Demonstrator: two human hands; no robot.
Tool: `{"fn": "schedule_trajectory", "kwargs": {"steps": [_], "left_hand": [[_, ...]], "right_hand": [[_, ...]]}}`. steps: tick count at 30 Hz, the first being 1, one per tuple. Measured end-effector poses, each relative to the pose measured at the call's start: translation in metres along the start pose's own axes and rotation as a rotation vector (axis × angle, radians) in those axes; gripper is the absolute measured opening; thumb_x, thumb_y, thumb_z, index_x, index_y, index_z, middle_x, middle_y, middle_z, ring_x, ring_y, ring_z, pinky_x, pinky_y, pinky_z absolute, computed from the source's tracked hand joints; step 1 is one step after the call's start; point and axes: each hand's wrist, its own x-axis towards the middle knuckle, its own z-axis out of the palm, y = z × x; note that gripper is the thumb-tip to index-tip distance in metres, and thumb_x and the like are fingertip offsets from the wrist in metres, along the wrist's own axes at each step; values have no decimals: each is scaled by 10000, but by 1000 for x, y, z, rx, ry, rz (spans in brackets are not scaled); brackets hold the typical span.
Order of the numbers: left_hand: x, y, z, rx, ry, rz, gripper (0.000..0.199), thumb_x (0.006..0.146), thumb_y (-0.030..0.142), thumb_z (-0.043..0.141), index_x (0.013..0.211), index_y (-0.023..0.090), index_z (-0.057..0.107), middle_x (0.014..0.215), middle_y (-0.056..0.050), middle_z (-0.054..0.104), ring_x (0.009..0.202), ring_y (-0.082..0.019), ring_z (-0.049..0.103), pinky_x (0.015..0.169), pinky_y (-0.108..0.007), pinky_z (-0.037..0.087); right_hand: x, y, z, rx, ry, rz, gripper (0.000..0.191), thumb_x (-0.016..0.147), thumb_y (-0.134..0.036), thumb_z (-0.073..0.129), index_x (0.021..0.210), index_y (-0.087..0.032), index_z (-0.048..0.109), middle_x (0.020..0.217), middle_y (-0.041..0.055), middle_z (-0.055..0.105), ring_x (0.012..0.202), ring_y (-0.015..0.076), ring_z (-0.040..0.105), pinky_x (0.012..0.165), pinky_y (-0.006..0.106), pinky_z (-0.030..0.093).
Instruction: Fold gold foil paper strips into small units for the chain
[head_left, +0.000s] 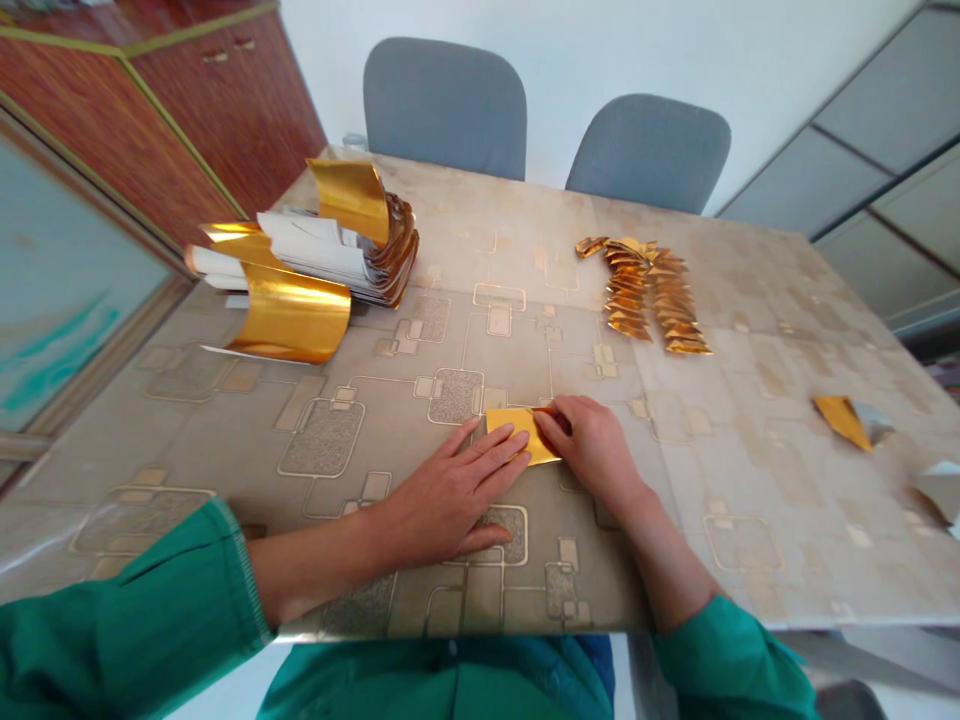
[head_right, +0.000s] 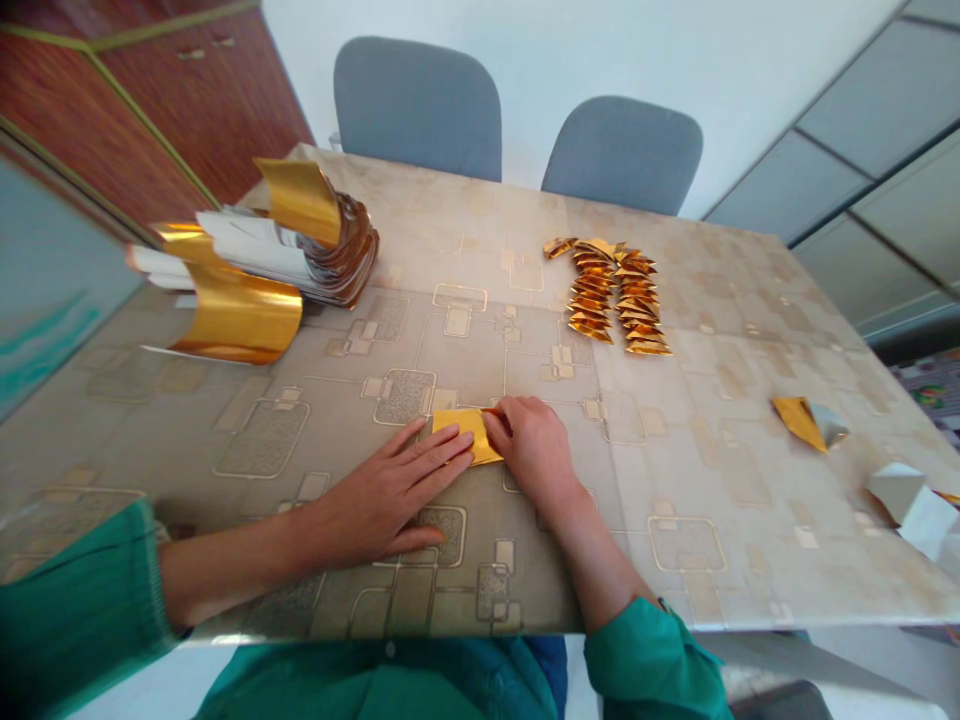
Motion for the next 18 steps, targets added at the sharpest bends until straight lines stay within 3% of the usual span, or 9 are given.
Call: {"fn": "schedule_trajectory", "kwargs": {"steps": [18], "left_hand": [[0, 1, 2, 29, -19, -20, 775, 947, 589, 509, 1530, 126, 294, 1605, -144, 279, 1494, -296, 246, 1232, -497, 52]], "right_hand": [[0, -3, 4, -114, 39, 13, 283, 953, -313, 523, 684, -226, 529, 654, 40, 595, 643, 179, 526, 600, 291, 302]]}}
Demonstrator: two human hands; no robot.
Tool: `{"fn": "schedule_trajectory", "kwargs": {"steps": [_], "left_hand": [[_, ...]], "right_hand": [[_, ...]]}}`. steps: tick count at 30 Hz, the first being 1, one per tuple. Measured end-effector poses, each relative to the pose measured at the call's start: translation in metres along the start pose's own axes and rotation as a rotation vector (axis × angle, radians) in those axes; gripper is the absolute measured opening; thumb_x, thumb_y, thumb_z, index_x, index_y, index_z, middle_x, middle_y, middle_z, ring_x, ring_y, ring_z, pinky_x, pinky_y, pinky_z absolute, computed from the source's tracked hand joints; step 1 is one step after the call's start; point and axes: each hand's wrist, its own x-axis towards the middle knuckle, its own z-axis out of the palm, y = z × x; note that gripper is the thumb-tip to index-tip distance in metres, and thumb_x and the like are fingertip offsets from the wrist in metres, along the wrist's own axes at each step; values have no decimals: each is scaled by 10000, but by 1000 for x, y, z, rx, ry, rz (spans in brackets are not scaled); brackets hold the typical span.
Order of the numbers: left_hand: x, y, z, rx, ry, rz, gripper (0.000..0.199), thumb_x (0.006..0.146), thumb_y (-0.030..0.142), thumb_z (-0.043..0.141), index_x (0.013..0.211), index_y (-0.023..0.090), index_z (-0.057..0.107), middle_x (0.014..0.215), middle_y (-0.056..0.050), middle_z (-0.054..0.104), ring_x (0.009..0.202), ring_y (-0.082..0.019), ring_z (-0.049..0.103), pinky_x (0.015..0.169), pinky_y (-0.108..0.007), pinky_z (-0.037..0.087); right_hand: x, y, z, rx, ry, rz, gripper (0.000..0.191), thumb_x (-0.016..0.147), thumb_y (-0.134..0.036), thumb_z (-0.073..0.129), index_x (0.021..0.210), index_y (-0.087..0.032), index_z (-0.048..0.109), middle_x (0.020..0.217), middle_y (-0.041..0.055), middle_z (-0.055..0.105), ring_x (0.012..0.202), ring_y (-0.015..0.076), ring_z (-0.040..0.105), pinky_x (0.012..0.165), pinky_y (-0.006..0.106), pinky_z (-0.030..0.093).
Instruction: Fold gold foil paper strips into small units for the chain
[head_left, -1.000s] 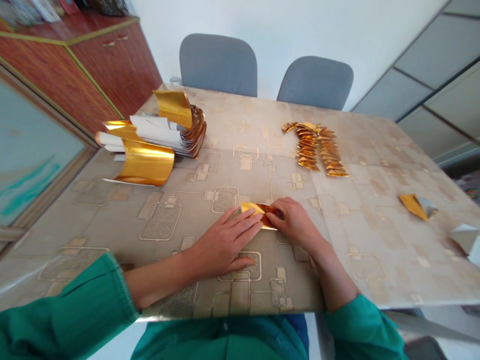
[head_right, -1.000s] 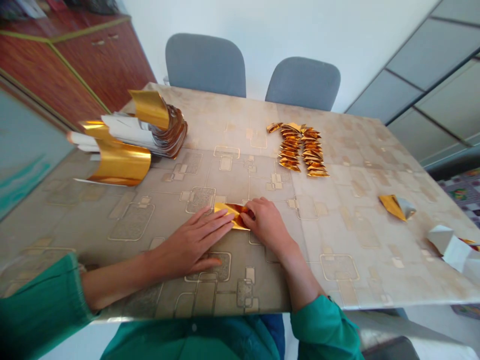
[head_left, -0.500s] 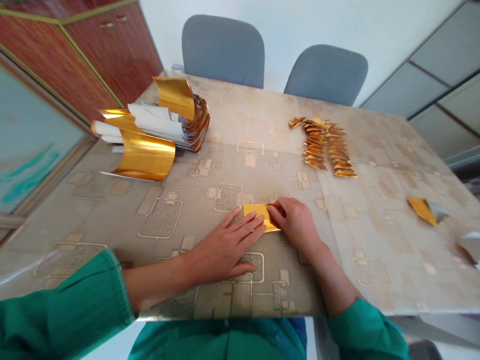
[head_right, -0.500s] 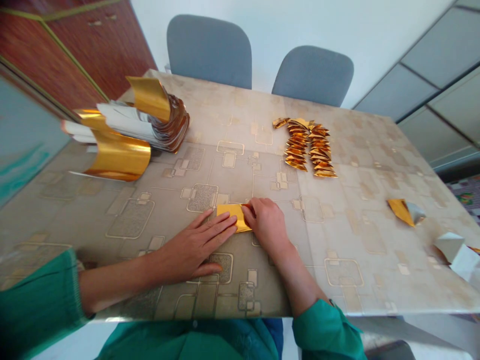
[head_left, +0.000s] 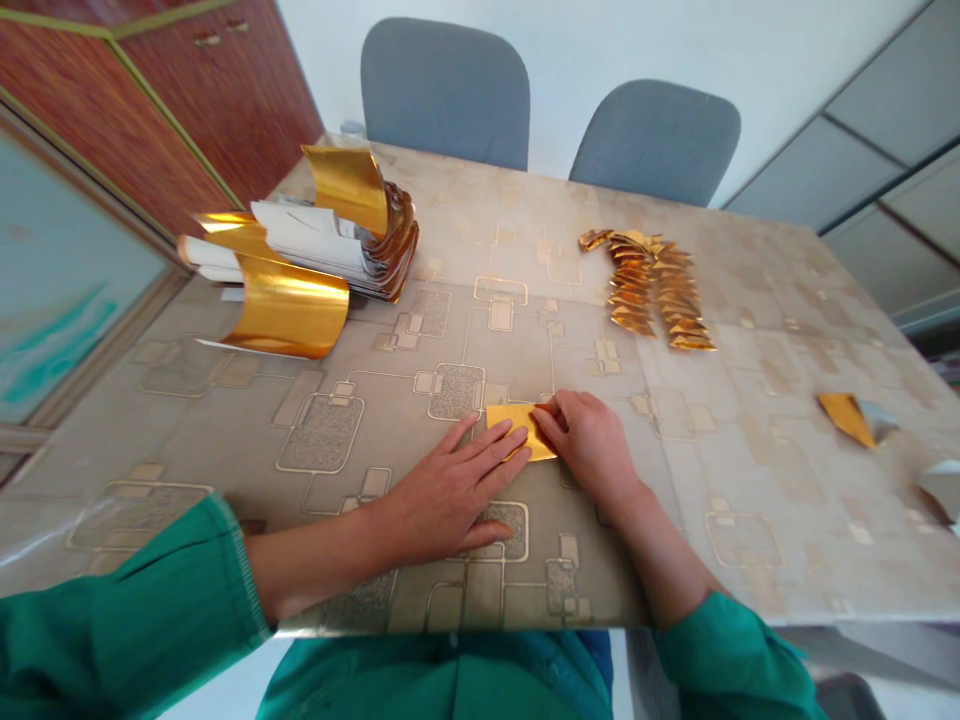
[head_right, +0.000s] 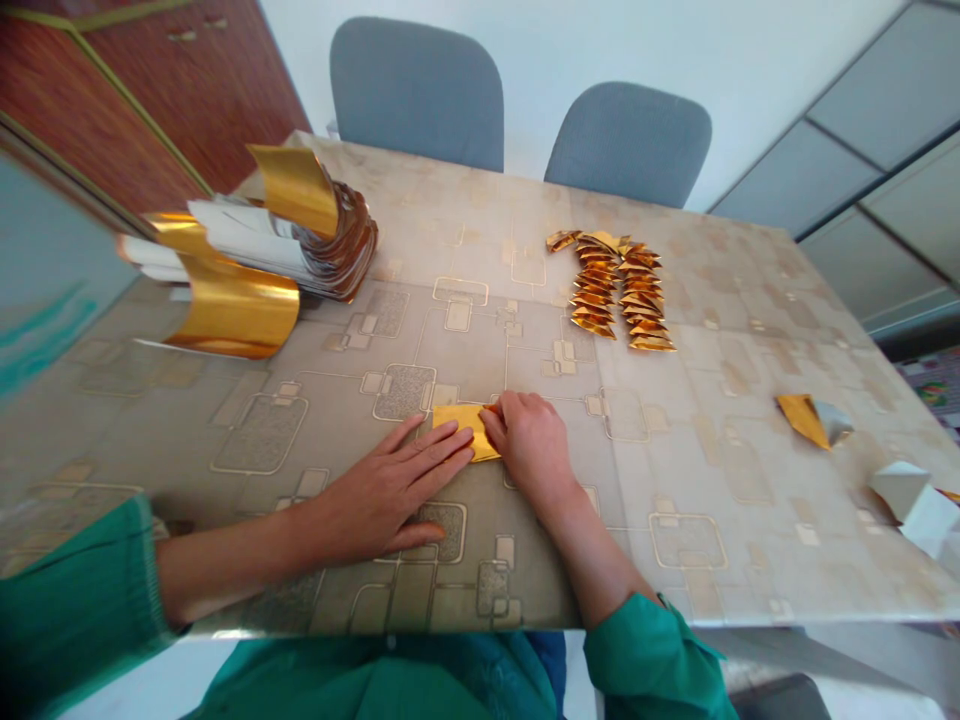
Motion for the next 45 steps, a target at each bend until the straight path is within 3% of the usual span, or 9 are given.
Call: {"fn": "schedule_trajectory", "kwargs": {"steps": [12, 19, 23, 28, 33, 45], "left_hand": [[3, 2, -7, 9, -44, -5, 775, 916, 573, 567, 1521, 154, 323, 1588, -170, 312, 1472, -337, 276, 1198, -565, 115], [3, 2, -6, 46, -61, 0, 737, 932, 569, 543, 1511, 158, 344, 1594, -180, 293, 1470, -348, 277, 1189, -570, 128], [3, 1, -5, 58, -59, 6, 724, 937, 570, 532, 1508, 163, 353, 1588, -184, 303, 1467, -349, 285, 1183, -574, 139], [2, 0, -5, 62, -64, 13, 741, 937, 572, 529, 1525, 171, 320, 1599, -184, 276, 1473, -339, 276, 1181, -571, 149], [3, -1, -5, 67, -83, 8, 740, 937, 580, 524, 1528, 182, 319, 1604, -183, 263, 1477, -336, 269, 1178, -572, 155], [2, -11, -8, 143, -62, 81, 714, 958, 643, 435, 1508, 194, 358, 1591, -141, 320, 1461, -296, 316, 1206, -537, 46]], "right_hand": [[1, -12, -4, -244, -8, 56, 277, 959, -334, 528, 716, -208, 566, 659, 56, 628, 634, 188, 553, 603, 309, 270], [2, -4, -5, -201, 58, 111, 349, 927, -431, 595, 658, -211, 560, 629, 24, 615, 609, 173, 524, 608, 304, 270], [-10, 1, -16, -80, 171, -81, 297, 982, -297, 512, 713, -199, 588, 711, 38, 636, 709, 180, 533, 669, 307, 333], [-47, -10, -20, -7, 196, -405, 236, 985, -246, 516, 796, -189, 646, 885, 53, 697, 857, 195, 545, 795, 342, 369], [-68, -10, -7, -52, 215, -400, 193, 986, -206, 523, 1110, -173, 668, 1037, 53, 722, 957, 209, 554, 901, 385, 359], [-71, -1, -6, -24, 192, -378, 217, 984, -283, 546, 1127, -202, 688, 1052, 30, 722, 964, 201, 575, 987, 414, 348]]}}
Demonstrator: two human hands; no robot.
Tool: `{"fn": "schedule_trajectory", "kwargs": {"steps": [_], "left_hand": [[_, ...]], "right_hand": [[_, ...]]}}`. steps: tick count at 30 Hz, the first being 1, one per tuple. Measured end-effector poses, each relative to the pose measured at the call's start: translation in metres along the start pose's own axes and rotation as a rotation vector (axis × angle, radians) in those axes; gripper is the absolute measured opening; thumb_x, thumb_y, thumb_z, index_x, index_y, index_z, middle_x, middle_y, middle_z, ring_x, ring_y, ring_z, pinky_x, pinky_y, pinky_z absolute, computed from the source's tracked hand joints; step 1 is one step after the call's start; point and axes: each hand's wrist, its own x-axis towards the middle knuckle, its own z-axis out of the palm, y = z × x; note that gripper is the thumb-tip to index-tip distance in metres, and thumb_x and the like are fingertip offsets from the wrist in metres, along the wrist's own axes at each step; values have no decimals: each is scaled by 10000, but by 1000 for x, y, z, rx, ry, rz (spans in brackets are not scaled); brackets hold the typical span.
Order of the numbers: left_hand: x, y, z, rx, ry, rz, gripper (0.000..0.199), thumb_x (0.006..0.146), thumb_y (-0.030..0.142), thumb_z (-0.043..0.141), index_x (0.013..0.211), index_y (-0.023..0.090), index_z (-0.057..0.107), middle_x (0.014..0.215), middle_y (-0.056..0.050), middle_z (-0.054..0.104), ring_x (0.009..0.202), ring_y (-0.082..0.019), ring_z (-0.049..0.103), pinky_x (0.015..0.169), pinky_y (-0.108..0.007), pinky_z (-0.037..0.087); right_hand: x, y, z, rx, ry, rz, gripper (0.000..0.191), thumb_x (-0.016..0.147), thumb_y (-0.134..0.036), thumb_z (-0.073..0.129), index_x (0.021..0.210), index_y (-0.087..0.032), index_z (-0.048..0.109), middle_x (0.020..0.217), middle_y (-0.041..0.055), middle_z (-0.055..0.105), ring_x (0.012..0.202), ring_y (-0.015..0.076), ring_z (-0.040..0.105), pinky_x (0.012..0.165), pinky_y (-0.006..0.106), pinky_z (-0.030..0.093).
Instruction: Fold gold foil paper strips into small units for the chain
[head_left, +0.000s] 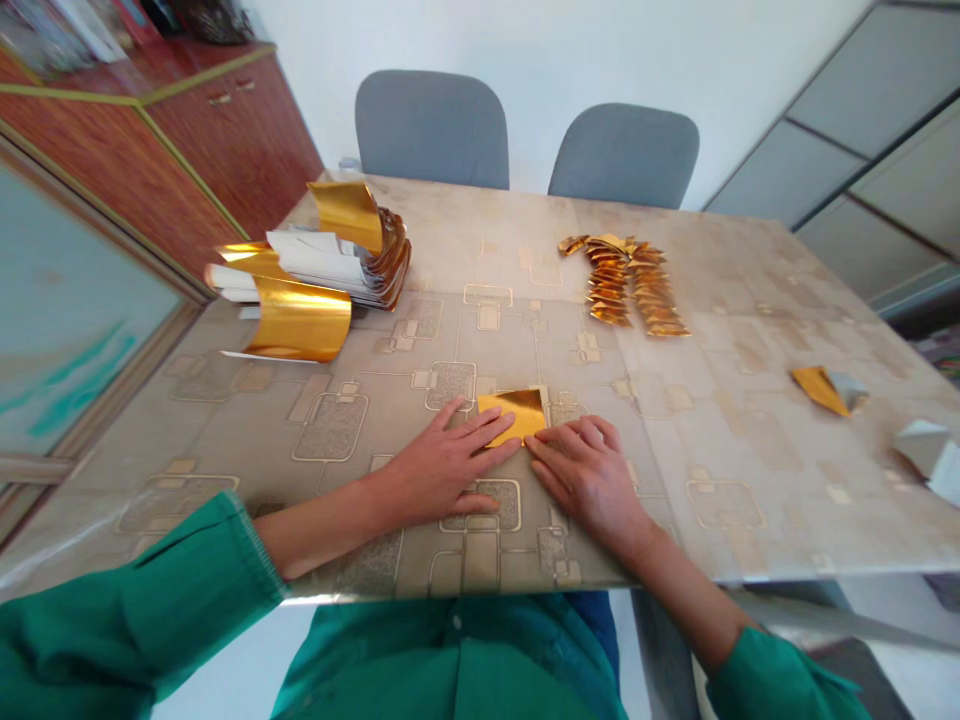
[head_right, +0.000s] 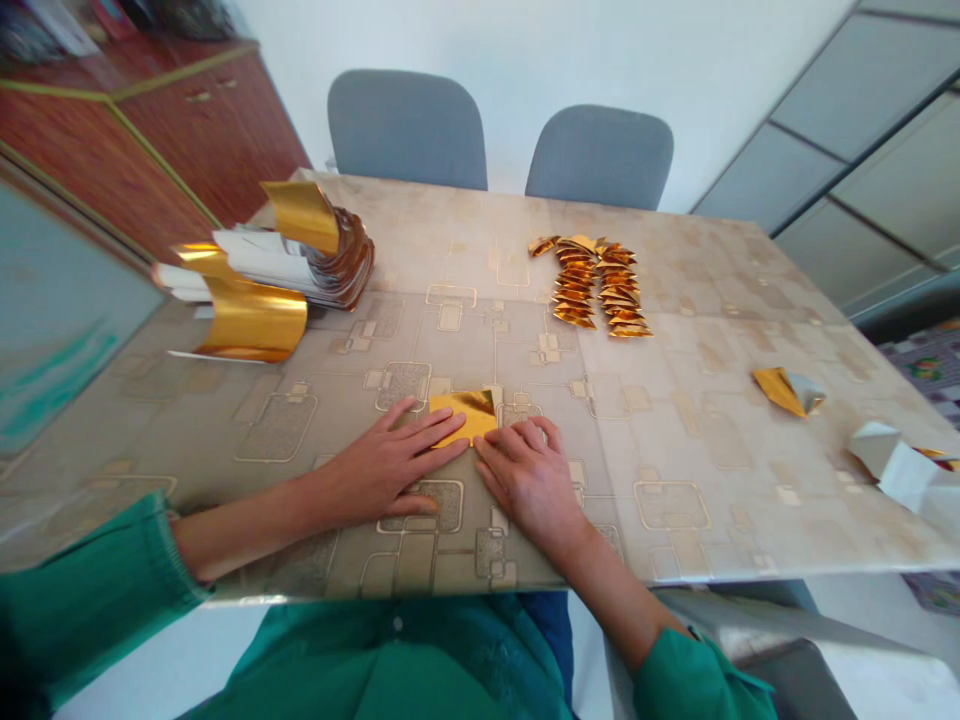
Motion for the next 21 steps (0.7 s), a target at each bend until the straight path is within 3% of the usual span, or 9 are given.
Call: {"fn": "schedule_trajectory", "kwargs": {"steps": [12, 14, 17, 19, 21], "left_hand": [[-29, -18, -17, 92, 54, 37, 543, 953, 592, 509, 1402, 287, 511, 1543, -62, 426, 1448, -277, 344, 1219, -521, 57], [-21, -13, -17, 78, 99, 43, 423, 983, 504, 515, 1311, 247, 583, 1504, -72, 477, 1428, -263, 377, 1216, -513, 124], [-2, -6, -12, 35, 199, 38, 219, 1012, 286, 499, 1075, 161, 668, 1293, -94, 640, 1270, -225, 538, 1135, -439, 351], [8, -3, -7, 13, 246, 22, 237, 1012, 211, 470, 894, 141, 663, 1079, -86, 703, 1047, -194, 633, 1018, -386, 469], [13, -2, -3, 5, 268, 15, 249, 1011, 194, 455, 863, 135, 646, 992, -85, 701, 944, -185, 641, 935, -369, 519]], "right_hand": [[3, 4, 1, 22, 6, -19, 195, 977, -277, 551, 1063, -221, 718, 966, 29, 708, 911, 194, 565, 992, 412, 353], [5, 4, 1, 13, 1, -23, 190, 975, -275, 553, 1048, -220, 720, 944, 29, 703, 900, 193, 562, 986, 410, 359], [6, 3, 0, -16, -6, -28, 185, 974, -276, 556, 1040, -223, 721, 928, 25, 706, 892, 192, 560, 995, 414, 359], [4, 5, 0, -41, -7, -41, 185, 973, -281, 562, 1064, -238, 716, 955, 18, 717, 909, 193, 565, 1018, 424, 347], [-1, 8, -2, -68, -2, -65, 205, 974, -276, 564, 1126, -252, 699, 1035, 12, 726, 943, 194, 570, 1044, 436, 328]]}}
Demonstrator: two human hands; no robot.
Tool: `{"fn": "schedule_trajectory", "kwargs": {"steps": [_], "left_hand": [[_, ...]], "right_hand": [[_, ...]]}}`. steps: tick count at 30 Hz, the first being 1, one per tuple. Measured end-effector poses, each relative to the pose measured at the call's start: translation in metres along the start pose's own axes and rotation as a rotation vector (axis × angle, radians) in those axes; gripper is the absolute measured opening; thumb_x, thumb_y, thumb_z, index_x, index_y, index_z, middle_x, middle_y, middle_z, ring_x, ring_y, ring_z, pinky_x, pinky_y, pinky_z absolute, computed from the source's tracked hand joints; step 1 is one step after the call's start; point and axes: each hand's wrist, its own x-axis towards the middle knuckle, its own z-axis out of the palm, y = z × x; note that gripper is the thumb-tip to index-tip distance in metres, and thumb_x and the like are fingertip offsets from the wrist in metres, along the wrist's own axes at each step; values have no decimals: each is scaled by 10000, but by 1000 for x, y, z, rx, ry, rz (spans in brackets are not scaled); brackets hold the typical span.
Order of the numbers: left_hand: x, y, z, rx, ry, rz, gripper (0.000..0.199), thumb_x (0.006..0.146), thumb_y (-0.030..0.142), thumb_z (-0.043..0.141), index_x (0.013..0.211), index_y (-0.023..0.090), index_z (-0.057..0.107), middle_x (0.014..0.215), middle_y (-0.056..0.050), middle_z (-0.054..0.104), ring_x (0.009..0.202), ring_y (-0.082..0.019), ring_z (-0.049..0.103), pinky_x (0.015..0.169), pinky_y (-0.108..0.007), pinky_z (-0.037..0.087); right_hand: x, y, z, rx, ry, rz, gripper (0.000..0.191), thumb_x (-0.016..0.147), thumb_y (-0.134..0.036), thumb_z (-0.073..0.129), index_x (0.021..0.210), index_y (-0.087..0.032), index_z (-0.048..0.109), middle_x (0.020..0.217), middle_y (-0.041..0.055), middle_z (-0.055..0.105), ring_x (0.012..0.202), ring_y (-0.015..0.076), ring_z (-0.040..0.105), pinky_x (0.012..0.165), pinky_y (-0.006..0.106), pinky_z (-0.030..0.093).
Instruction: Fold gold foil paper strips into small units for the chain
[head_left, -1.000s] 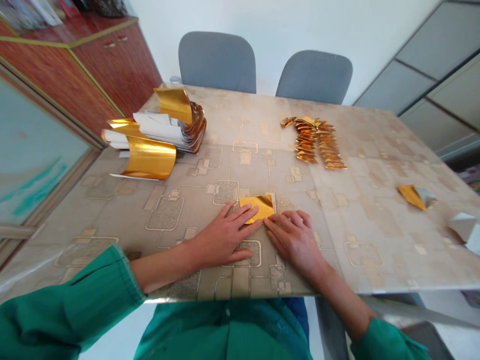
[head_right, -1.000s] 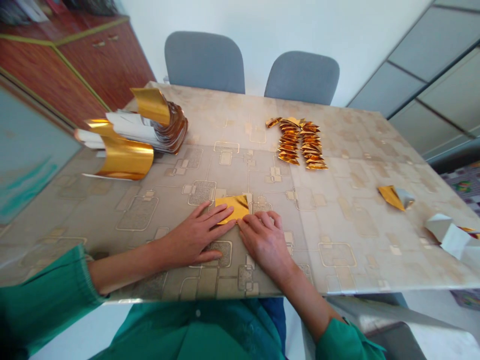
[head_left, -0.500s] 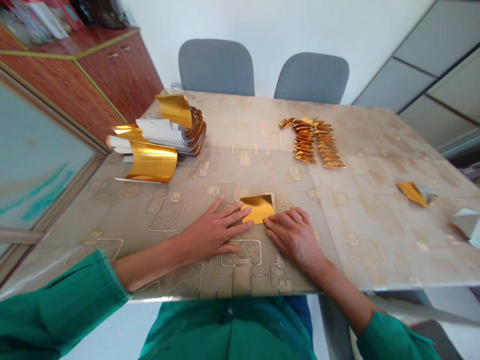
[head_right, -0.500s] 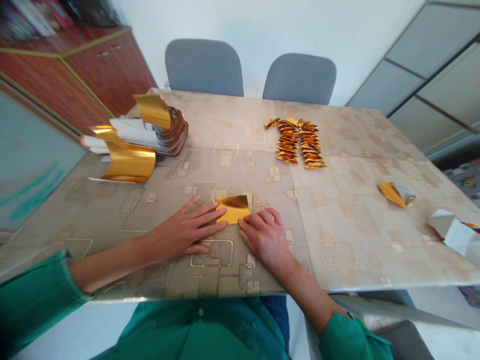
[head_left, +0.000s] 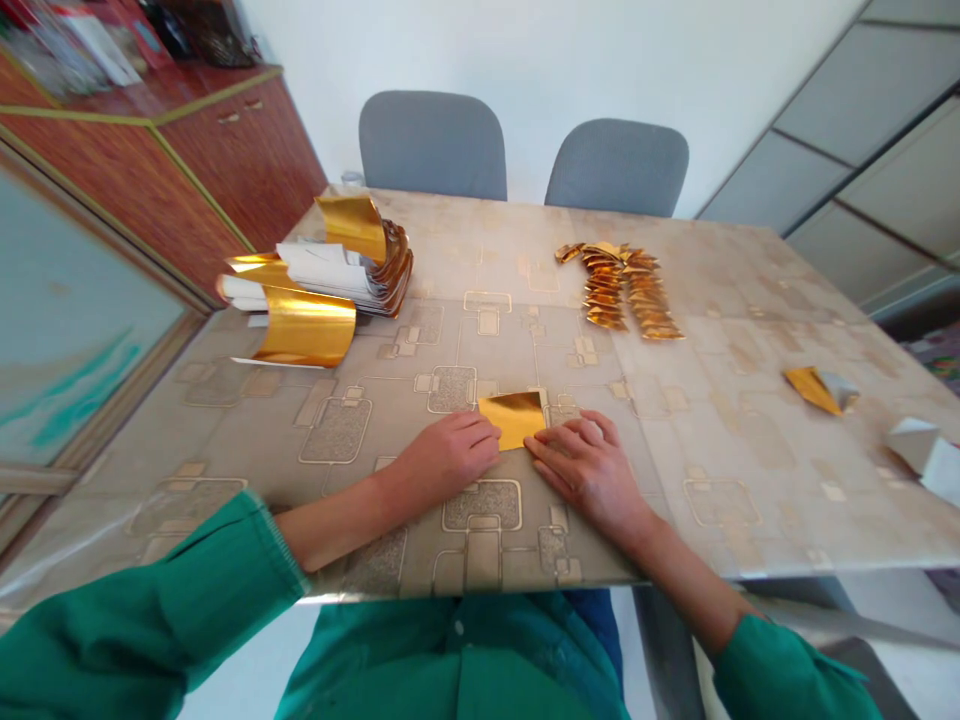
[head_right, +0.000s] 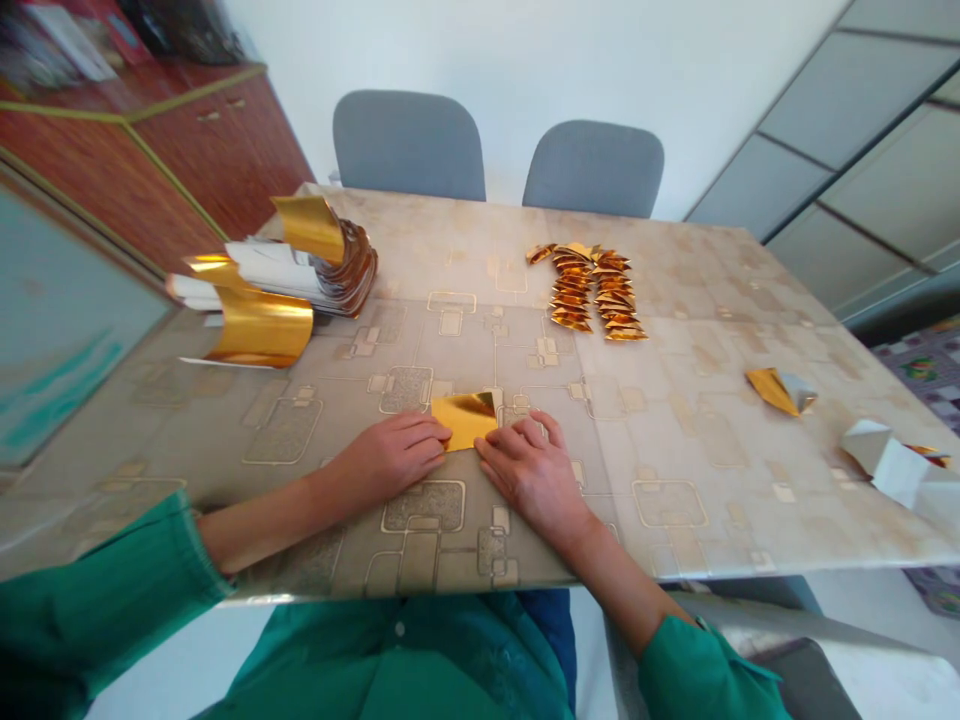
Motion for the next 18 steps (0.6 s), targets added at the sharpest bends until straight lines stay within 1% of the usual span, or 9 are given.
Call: {"fn": "schedule_trajectory", "kwargs": {"steps": [2, 4, 6, 8, 9, 11, 12, 15, 18], "left_hand": [[0, 0, 1, -2, 3, -2, 227, 1006, 182, 457, 883, 131, 641, 989, -89, 696, 941, -191, 636, 906, -365, 533], [-1, 0, 0, -5, -6, -5, 207, 998, 163, 464, 889, 132, 638, 999, -88, 694, 955, -194, 633, 908, -358, 532], [-1, 0, -2, -8, -19, -4, 193, 990, 146, 468, 899, 133, 638, 999, -87, 690, 953, -191, 631, 906, -350, 531], [0, 0, -4, -13, -31, -2, 182, 985, 137, 474, 907, 131, 638, 990, -89, 686, 949, -191, 629, 897, -344, 531], [0, 0, -4, -16, -33, -3, 175, 982, 133, 479, 907, 128, 637, 986, -90, 684, 950, -193, 628, 892, -341, 531], [0, 0, -3, -21, -28, -9, 159, 979, 134, 491, 911, 123, 634, 985, -91, 681, 957, -198, 626, 887, -339, 529], [0, 0, -1, -22, -21, -12, 154, 980, 139, 495, 917, 121, 634, 984, -90, 680, 958, -201, 625, 884, -340, 528], [-1, 0, 1, -26, -14, -29, 152, 987, 176, 501, 951, 125, 639, 976, -83, 677, 953, -208, 621, 877, -350, 525], [1, 0, 0, -58, -52, -77, 139, 975, 231, 545, 955, 131, 639, 946, -74, 669, 943, -213, 614, 872, -354, 518]], "right_hand": [[-6, 3, -2, -32, 10, -17, 237, 978, -269, 555, 1181, -251, 676, 1130, 10, 720, 981, 200, 569, 1067, 449, 307], [-9, 4, -4, -63, 22, -22, 242, 982, -269, 546, 1187, -240, 669, 1175, 11, 712, 1003, 210, 562, 1083, 461, 292], [-7, 2, -5, -82, 20, -24, 247, 982, -283, 543, 1194, -237, 662, 1205, 18, 700, 1029, 220, 555, 1090, 465, 284], [-2, -4, -4, -82, -14, -33, 273, 983, -316, 541, 1224, -241, 644, 1249, 32, 675, 1065, 227, 546, 1103, 468, 273], [1, -7, -3, -68, -45, -43, 279, 983, -342, 540, 1223, -243, 642, 1253, 36, 669, 1080, 230, 543, 1116, 474, 259], [4, -10, -2, -38, -80, -67, 287, 987, -373, 528, 1200, -223, 648, 1173, 43, 690, 1056, 224, 550, 1135, 471, 242], [4, -10, -1, -36, -90, -61, 279, 989, -365, 525, 1202, -232, 646, 1137, 35, 697, 1044, 221, 553, 1134, 474, 239], [-2, -3, -4, -57, -72, -36, 236, 987, -314, 533, 1177, -256, 660, 1111, 22, 705, 1019, 216, 555, 1113, 474, 252], [-8, 6, -11, -70, -53, -5, 215, 974, -286, 555, 1146, -252, 678, 1116, 22, 714, 1002, 218, 557, 1090, 474, 272]]}}
